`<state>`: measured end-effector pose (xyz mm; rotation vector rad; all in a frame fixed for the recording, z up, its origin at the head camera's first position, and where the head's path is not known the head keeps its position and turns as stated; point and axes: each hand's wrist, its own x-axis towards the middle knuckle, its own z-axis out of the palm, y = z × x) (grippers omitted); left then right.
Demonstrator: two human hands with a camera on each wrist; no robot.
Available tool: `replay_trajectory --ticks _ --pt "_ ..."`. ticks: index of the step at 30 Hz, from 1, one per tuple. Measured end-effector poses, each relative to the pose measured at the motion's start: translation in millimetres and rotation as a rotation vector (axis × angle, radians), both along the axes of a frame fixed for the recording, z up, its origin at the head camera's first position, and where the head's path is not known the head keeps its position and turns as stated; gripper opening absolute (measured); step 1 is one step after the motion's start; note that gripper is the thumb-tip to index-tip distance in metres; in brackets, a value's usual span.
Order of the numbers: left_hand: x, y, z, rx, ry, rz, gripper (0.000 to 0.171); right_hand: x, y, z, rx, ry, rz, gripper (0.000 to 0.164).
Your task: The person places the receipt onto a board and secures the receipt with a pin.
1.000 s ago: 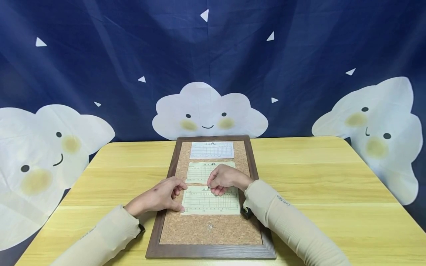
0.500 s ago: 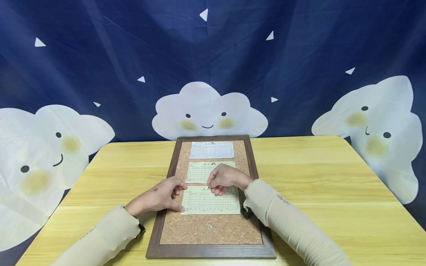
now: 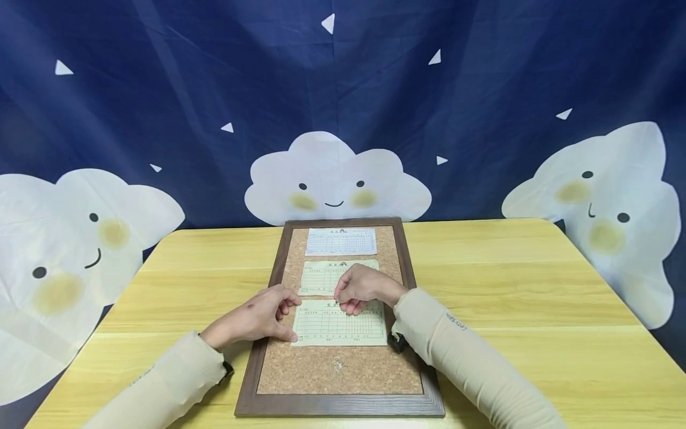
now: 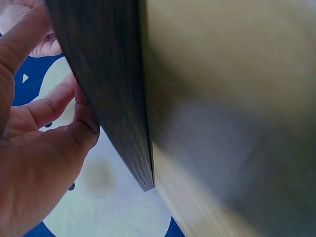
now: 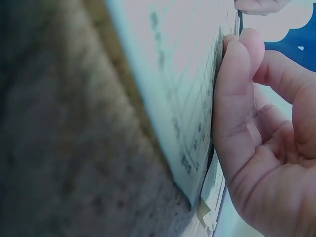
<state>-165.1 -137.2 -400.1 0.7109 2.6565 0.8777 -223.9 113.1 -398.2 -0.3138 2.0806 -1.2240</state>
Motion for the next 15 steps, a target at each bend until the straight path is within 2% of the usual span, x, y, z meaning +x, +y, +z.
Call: replay_trajectory --ticks 15 --pt "-1.6 -1.2 -0.5 0.01 0.011 -0.013 0.054 -1.5 0.8 -1.6 -0.004 -0.011 -0.002 0.005"
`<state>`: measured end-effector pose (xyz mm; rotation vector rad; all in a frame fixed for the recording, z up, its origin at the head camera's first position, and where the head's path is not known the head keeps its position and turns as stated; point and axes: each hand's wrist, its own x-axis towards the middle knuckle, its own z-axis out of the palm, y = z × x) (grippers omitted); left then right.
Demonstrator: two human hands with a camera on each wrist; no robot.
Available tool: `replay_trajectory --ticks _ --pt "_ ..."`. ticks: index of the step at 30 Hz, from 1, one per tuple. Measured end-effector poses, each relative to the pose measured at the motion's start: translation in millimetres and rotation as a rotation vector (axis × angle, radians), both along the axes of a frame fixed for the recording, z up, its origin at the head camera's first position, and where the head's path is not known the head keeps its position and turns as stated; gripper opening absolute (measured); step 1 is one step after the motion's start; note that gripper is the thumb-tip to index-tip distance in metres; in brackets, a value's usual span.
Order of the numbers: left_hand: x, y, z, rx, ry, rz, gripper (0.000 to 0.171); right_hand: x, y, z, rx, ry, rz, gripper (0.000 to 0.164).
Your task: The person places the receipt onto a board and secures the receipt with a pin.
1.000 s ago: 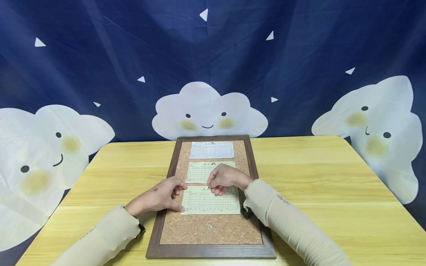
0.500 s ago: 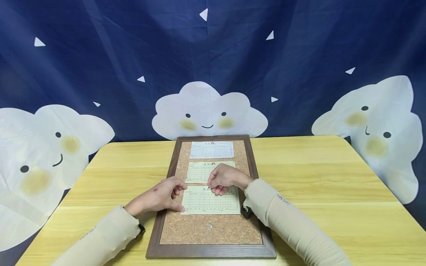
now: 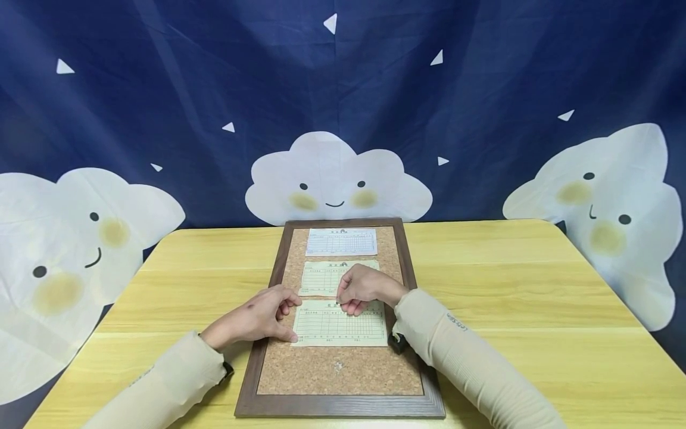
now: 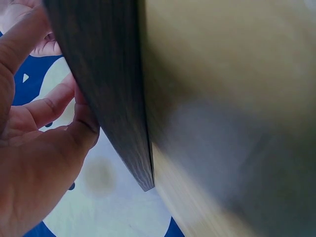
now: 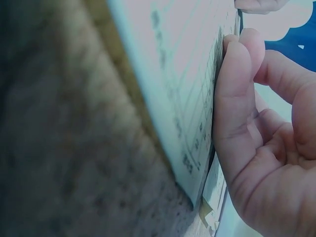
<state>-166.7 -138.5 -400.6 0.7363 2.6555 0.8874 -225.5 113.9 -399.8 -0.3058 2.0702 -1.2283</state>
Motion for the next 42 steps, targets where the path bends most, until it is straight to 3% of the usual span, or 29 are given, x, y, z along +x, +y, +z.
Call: replay_trajectory --ticks 42 --pt "0.3 1.3 0.9 0.0 -0.027 0.02 0.056 -0.5 -2.9 1.0 0.035 -0.001 -0.019 0.009"
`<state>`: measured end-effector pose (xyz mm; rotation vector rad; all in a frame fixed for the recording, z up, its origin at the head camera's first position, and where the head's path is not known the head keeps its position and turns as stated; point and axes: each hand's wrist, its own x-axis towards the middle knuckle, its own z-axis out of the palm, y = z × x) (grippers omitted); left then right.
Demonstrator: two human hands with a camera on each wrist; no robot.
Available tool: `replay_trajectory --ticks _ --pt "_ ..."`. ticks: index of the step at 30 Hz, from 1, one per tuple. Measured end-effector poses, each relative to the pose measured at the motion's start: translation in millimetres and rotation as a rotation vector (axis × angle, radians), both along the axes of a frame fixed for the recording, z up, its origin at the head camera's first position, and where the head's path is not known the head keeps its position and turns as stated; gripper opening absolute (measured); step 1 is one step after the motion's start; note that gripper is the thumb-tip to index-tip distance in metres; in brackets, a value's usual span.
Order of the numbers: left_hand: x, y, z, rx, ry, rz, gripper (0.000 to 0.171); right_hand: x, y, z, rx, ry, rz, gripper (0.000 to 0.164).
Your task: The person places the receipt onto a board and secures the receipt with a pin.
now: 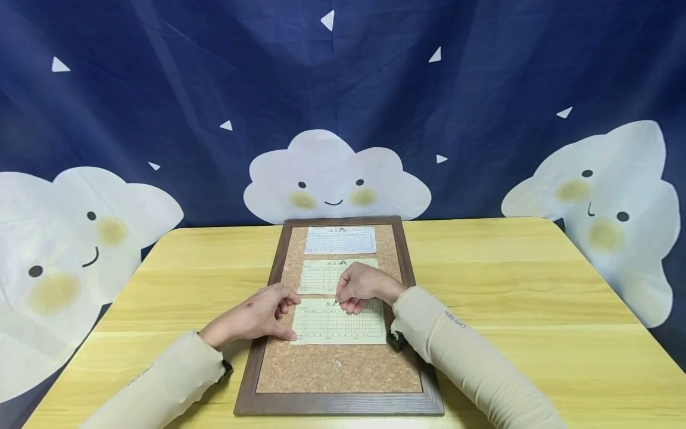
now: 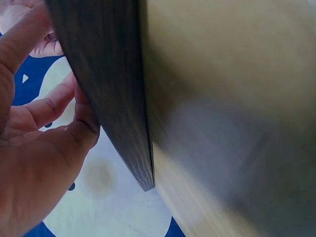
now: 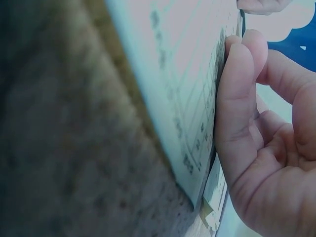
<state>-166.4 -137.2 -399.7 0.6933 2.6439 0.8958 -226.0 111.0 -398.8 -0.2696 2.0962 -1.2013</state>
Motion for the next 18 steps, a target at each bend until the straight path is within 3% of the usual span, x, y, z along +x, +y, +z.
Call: replay_trajectory --ticks 18 --pt "-2.2 0.2 -0.9 -0.012 0.019 -0.019 0.055 0.8 -1.5 -0.6 0.002 -0.002 0.019 0.01"
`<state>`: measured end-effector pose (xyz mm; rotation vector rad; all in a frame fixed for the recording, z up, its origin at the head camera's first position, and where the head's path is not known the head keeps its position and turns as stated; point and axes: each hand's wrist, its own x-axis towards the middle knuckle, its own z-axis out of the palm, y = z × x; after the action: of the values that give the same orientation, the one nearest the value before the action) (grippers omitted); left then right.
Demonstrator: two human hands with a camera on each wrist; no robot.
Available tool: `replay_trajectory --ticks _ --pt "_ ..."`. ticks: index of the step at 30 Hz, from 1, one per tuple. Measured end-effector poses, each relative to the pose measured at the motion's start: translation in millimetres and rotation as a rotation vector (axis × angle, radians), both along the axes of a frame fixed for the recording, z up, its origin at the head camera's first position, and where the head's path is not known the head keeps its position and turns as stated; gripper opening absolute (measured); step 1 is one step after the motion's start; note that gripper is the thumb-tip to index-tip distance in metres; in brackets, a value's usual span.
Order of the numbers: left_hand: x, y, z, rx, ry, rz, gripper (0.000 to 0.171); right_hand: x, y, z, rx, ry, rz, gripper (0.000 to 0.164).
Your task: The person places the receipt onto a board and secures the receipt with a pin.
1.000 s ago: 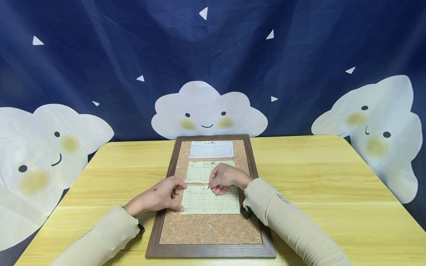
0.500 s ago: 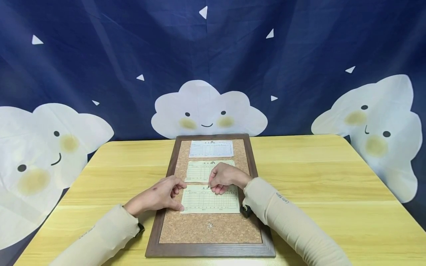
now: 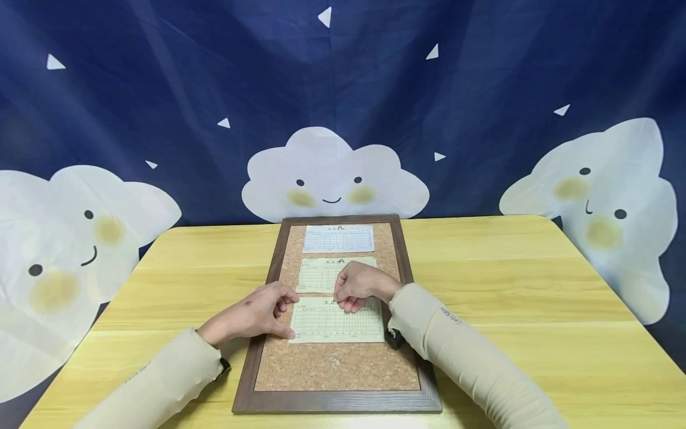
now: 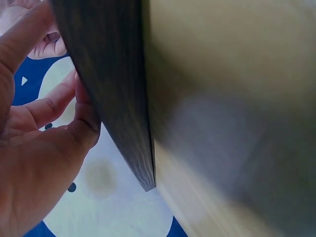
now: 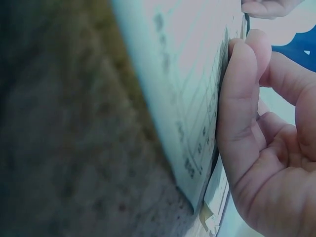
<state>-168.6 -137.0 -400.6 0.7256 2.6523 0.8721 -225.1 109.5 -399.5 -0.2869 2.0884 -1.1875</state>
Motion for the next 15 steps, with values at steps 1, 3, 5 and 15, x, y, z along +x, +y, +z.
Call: replay_trajectory --ticks 1,3,5,15 --pt "-0.4 0.2 0.4 -0.003 0.002 -0.002 0.055 0.1 -0.1 0.5 0.0 0.0 0.0 0.01" --pt "-1.1 0.5 1.2 -0.007 0.007 -0.004 0.055 0.3 0.2 1.6 0.004 0.003 0.001 0.01" --pt "-1.1 0.7 2.6 -0.007 0.0 -0.001 0.055 0.4 0.4 2.1 0.007 0.011 0.006 0.01" --pt "-0.2 0.4 5.1 -0.014 -0.009 -0.015 0.055 2.9 -0.9 2.7 0.025 0.031 0.026 0.01"
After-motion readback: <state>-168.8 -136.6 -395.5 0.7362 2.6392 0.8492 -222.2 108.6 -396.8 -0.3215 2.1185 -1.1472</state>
